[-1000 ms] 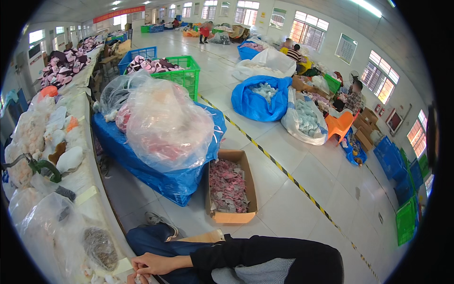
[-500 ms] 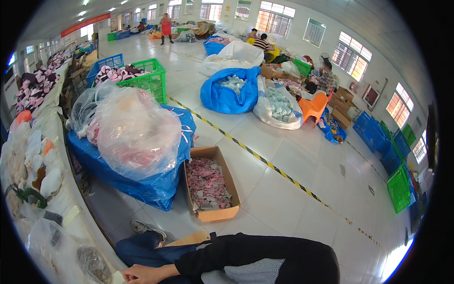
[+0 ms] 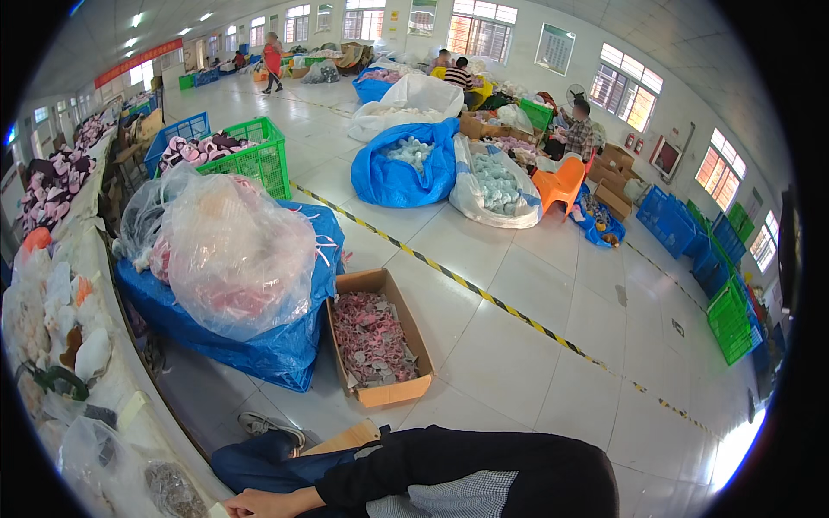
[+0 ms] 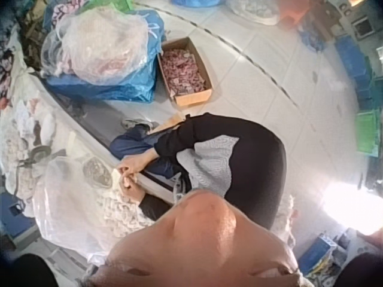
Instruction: The person sits on the floor and assembles small white stuffed toys by inserting small black beads into them. The person handles the toys one at a time, picks up beads from a plastic bag, and places the finished items on the table.
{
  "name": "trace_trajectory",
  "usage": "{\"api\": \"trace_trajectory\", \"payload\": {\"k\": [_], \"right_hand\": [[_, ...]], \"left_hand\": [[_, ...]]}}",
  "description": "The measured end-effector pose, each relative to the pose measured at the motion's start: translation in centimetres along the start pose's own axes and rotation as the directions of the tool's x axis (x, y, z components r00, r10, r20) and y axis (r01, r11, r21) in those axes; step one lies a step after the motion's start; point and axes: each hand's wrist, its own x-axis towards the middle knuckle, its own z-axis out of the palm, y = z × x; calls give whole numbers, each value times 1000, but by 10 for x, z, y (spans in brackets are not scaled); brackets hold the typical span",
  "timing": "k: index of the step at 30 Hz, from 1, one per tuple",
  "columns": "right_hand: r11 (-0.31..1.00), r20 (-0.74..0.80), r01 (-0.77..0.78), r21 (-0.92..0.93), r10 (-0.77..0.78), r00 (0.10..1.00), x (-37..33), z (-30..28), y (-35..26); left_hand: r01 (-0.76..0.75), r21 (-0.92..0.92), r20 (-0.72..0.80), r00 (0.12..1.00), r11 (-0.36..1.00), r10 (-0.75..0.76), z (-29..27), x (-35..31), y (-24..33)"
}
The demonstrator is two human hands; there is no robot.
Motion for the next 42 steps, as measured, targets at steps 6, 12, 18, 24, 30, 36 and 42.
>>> {"api": "trace_trajectory", "payload": {"k": [6,12,18,24,30,36,42], "right_hand": [[999,5,-45,-1,45,999,0,2,3],[1000,-17,-19,-15,18,1000,-1,4,11],[998,-29,-42,-43,41,999,2,8,19],[999,-5,-39,-38,39,999,1,5,13],[998,16,-50,-27,51,999,1,-1,3],[999,19,-41,-17,41,999,2,-3,1],[995,-34,52,-81,-55,998,4,5,21]], "left_hand": [[-13,-21,-14,1000,1000,13,1,-1,1],[-31,1,-21,999,1000,31,3,0,3],[-45,6,-41,998,999,45,4,0,4],[-48,-31,-43,998,998,47,4,1,5],[-74,-19,-57,996,997,73,5,1,5],[-94,38,-46,994,995,95,4,2,3],[-174,11,-67,982,985,174,2,2,14]]}}
